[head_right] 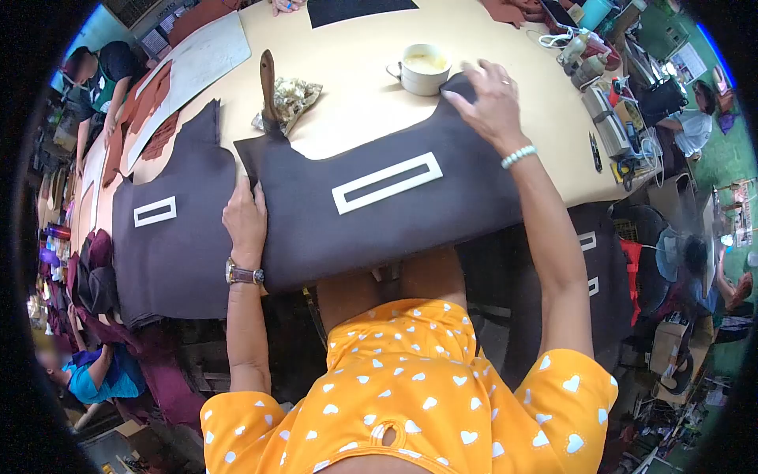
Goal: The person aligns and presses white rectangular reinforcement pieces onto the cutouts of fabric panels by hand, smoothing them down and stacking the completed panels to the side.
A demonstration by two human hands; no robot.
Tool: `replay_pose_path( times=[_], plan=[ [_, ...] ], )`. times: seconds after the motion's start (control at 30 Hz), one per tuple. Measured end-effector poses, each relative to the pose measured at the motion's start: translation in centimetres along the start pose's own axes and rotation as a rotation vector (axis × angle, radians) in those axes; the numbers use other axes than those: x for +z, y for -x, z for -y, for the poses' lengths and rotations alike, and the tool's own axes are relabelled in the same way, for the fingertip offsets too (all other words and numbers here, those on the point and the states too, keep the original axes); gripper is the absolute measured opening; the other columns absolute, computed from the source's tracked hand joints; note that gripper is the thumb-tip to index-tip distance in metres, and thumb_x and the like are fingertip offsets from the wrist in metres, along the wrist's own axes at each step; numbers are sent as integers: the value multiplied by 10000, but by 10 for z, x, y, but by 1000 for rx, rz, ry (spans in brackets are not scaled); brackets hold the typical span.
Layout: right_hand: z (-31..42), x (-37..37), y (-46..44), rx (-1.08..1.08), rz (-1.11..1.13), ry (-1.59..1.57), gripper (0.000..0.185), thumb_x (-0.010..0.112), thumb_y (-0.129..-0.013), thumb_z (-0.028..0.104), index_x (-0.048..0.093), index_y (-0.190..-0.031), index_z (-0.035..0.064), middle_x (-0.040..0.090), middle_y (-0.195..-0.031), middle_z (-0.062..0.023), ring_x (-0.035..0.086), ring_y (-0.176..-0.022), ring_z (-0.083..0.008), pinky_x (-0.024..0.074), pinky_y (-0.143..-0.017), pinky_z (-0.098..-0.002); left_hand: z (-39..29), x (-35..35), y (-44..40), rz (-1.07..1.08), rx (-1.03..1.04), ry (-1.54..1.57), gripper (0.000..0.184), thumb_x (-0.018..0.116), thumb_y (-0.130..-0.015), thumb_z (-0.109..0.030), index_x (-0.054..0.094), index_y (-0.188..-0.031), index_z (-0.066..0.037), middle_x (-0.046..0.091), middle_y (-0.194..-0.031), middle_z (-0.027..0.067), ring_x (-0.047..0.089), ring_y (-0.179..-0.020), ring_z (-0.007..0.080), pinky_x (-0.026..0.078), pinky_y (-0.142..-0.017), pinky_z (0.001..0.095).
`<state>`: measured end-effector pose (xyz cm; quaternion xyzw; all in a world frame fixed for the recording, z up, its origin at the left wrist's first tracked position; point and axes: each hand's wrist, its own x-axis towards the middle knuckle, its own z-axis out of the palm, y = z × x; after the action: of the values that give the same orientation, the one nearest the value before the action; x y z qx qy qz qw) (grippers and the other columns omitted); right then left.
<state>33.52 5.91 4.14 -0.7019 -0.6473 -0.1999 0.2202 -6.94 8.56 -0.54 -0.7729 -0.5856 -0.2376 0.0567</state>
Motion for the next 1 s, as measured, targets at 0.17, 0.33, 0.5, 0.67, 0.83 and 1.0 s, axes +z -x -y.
replay_pose_path(
  times=[0.17, 0.33, 0.5, 0.67, 0.83, 1.0],
  plan=[
    [34, 22, -51, 27, 303, 157, 717, 471, -731, 673, 619, -1133, 98, 384, -1332, -191, 250, -1278, -401, 163, -1025, -582, 1, 3, 1, -73, 46, -37, 141, 545, -859, -173, 465, -850, -58, 594, -747, 127, 603, -613, 344, 494, -518, 412],
    [47, 28, -72, 75, 469, 220, 708, 435, -741, 685, 652, -1084, 105, 350, -1356, -195, 171, -1313, -409, 126, -1014, -628, 5, 7, 2, -74, 39, -37, 129, 551, -852, -166, 489, -890, -59, 589, -754, 124, 605, -608, 333, 499, -519, 398],
    [39, 16, -67, 50, 132, 107, 428, 564, -755, 475, 685, -974, 129, 360, -1365, -167, 223, -1312, -391, 137, -1007, -649, 4, 7, 2, -69, 37, -34, 131, 553, -848, -161, 501, -905, -55, 591, -769, 121, 606, -606, 326, 502, -519, 384],
    [46, -3, -52, 9, 281, 224, 246, 547, -723, 111, 690, -920, 150, 372, -1372, -135, 241, -1314, -375, 155, -1018, -637, 3, 7, 2, -96, 48, -28, 132, 551, -848, -158, 503, -905, -50, 595, -776, 121, 607, -612, 325, 503, -524, 384],
    [55, -17, -31, -119, 315, 251, 275, 515, -718, 56, 685, -915, 146, 369, -1371, -136, 261, -1301, -375, 172, -1026, -613, 6, 9, 2, -96, 63, -16, 134, 552, -848, -161, 495, -896, -51, 601, -764, 123, 608, -610, 333, 504, -524, 393],
    [72, -52, 34, -187, 241, -75, 393, 448, -699, -15, 659, -992, 139, 383, -1344, -188, 325, -1250, -395, 227, -1029, -532, 6, 11, 3, -98, 55, -19, 150, 558, -844, -173, 476, -895, -58, 609, -752, 132, 614, -629, 340, 503, -534, 407]
  ],
)
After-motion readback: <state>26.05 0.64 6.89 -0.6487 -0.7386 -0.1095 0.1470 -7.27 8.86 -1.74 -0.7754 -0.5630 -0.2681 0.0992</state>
